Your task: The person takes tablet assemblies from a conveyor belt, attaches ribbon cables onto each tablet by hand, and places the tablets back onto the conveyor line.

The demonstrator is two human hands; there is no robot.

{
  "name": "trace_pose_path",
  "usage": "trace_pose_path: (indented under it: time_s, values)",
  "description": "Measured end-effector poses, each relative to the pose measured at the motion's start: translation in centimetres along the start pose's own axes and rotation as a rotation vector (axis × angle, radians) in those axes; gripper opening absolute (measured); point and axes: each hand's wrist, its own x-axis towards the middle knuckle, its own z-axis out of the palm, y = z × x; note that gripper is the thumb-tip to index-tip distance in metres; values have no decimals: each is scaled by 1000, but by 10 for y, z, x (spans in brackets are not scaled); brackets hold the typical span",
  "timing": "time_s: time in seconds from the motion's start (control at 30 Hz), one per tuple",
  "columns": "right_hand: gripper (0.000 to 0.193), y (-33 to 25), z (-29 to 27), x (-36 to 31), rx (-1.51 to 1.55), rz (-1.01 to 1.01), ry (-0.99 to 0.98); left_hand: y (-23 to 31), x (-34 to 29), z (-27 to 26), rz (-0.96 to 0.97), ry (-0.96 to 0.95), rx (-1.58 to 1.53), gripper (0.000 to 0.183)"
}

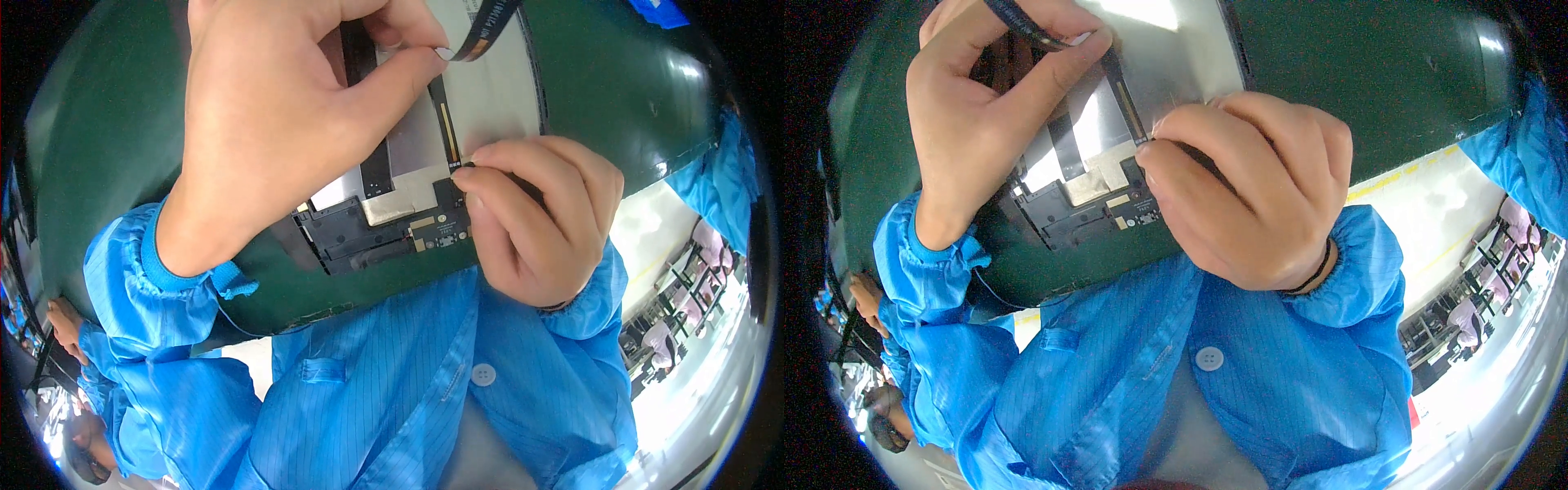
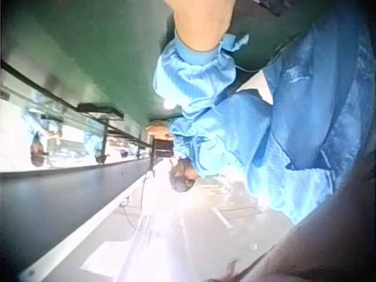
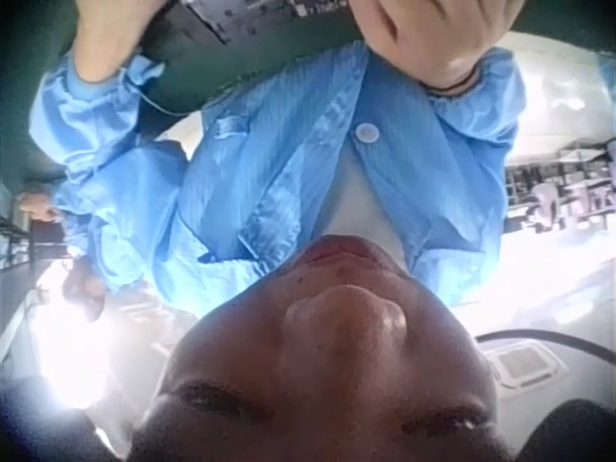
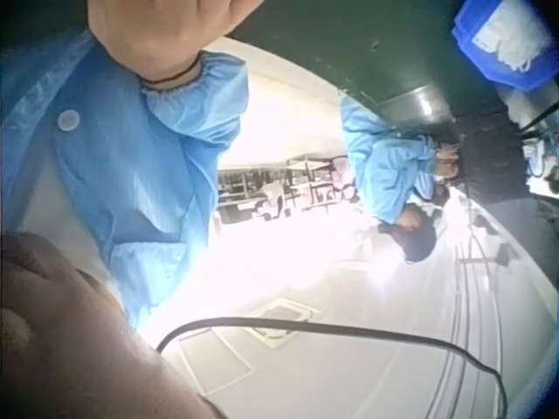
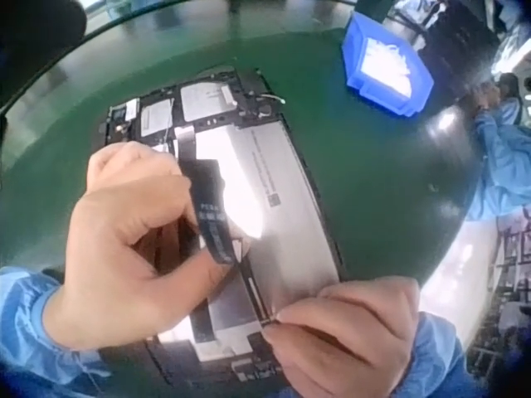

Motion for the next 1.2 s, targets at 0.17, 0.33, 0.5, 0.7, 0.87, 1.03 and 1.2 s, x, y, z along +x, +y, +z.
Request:
trace_pose_path:
  time_s: [0.17,0.33,0.5,0.7,0.87,1.03,1.2]
  values:
    - [24,-7,0,3,-4,-3,-21,-3,-10,-4,22,-22,154,10]
    - [24,-7,2,2,11,0,-7,9,-7,-10,-103,-16,26,11]
    - [24,-4,4,0,24,-18,19,26,-4,-11,-323,-56,4,11]
    - [24,0,0,-1,21,-6,1,-8,-10,3,-8,-29,58,8]
    - [24,1,-1,0,13,4,-8,-9,-5,4,71,-49,110,9]
    - [20,1,3,2,-4,-52,45,-11,-10,1,63,-32,100,9]
    - [14,-13,2,8,-64,-96,-108,-14,-10,-11,17,-114,85,16]
